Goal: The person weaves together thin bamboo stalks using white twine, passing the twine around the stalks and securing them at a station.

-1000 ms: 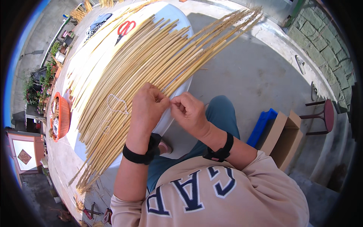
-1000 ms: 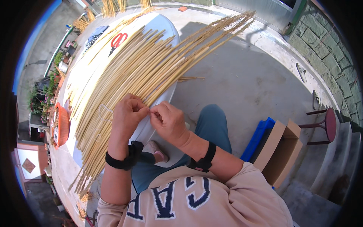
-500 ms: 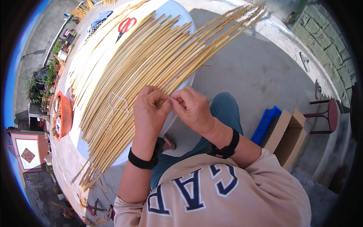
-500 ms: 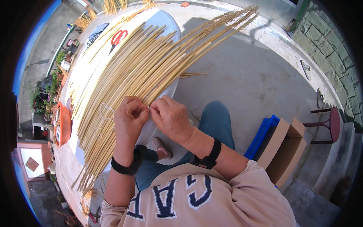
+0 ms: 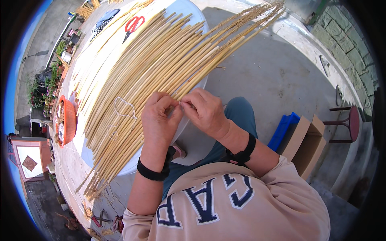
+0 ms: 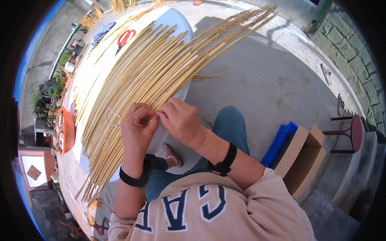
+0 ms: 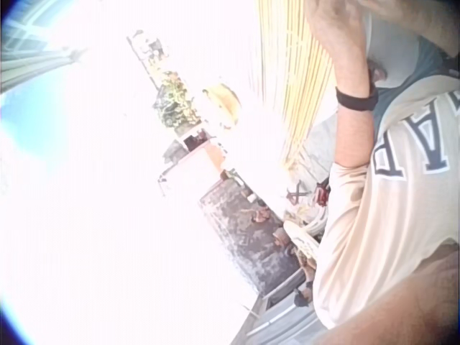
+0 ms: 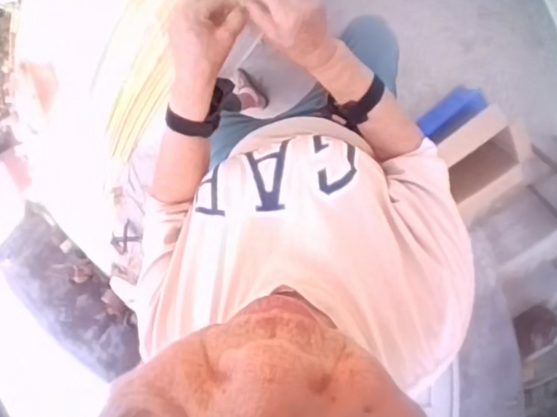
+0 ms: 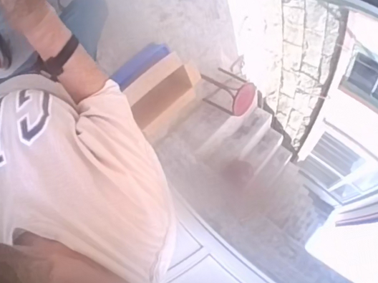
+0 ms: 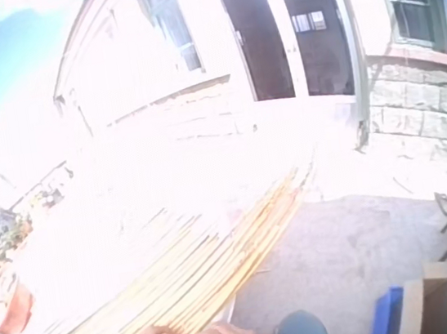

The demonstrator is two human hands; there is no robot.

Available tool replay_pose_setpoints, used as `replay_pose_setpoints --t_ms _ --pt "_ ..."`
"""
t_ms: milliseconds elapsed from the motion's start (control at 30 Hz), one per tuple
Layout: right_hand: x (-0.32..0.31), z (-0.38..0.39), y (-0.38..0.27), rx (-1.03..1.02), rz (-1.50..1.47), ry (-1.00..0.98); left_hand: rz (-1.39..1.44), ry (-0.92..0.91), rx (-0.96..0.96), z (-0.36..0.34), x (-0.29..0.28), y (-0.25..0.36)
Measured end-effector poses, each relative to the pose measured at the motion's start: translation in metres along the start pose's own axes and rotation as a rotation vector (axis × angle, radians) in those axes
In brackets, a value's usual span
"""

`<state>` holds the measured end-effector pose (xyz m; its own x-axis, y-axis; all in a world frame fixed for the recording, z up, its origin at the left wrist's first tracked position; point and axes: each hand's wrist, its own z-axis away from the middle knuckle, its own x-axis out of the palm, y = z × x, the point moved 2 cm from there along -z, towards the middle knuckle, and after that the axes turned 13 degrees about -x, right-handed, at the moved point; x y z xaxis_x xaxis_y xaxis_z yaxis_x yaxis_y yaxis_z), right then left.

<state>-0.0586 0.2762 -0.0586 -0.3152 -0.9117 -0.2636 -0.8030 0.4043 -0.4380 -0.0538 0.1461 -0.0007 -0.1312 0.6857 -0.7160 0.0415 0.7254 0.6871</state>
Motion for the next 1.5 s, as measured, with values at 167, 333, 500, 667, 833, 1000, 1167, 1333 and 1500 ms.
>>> replay_pose_setpoints --t_ms 167,333,500,667,833,1000,1167,1333,1500 --pt "0.0 -0.001 -0.003 -0.002 -0.023 -0.001 -0.017 -0.003 -0.007 0.0 0.0 0.001" --pt "0.001 0.0 -0.004 -0.012 -0.041 0.055 -0.029 -0.006 -0.003 0.0 -0.001 0.001" --pt "-0.001 0.0 0.0 0.024 -0.117 0.031 -0.051 -0.003 0.017 0.0 -0.001 0.002" --pt "0.0 -0.001 0.0 0.038 -0.113 -0.019 -0.088 0.016 0.041 0.001 0.0 0.0" --pt "0.0 -0.002 0.002 0.095 -0.168 -0.014 -0.088 0.021 0.049 0.001 0.0 0.0" --pt "0.003 -0.001 0.004 0.072 -0.145 -0.025 -0.098 0.014 0.041 0.002 -0.001 0.002" --pt "0.005 0.0 0.004 0.07 -0.126 -0.017 -0.102 0.048 0.079 0.003 -0.001 0.002" --pt "0.007 0.001 0.002 0.082 -0.1 -0.016 0.054 0.048 -0.025 0.003 0.0 -0.003" --pt "0.009 0.0 0.0 0.082 -0.054 0.007 0.018 0.074 -0.059 0.002 -0.001 0.0"
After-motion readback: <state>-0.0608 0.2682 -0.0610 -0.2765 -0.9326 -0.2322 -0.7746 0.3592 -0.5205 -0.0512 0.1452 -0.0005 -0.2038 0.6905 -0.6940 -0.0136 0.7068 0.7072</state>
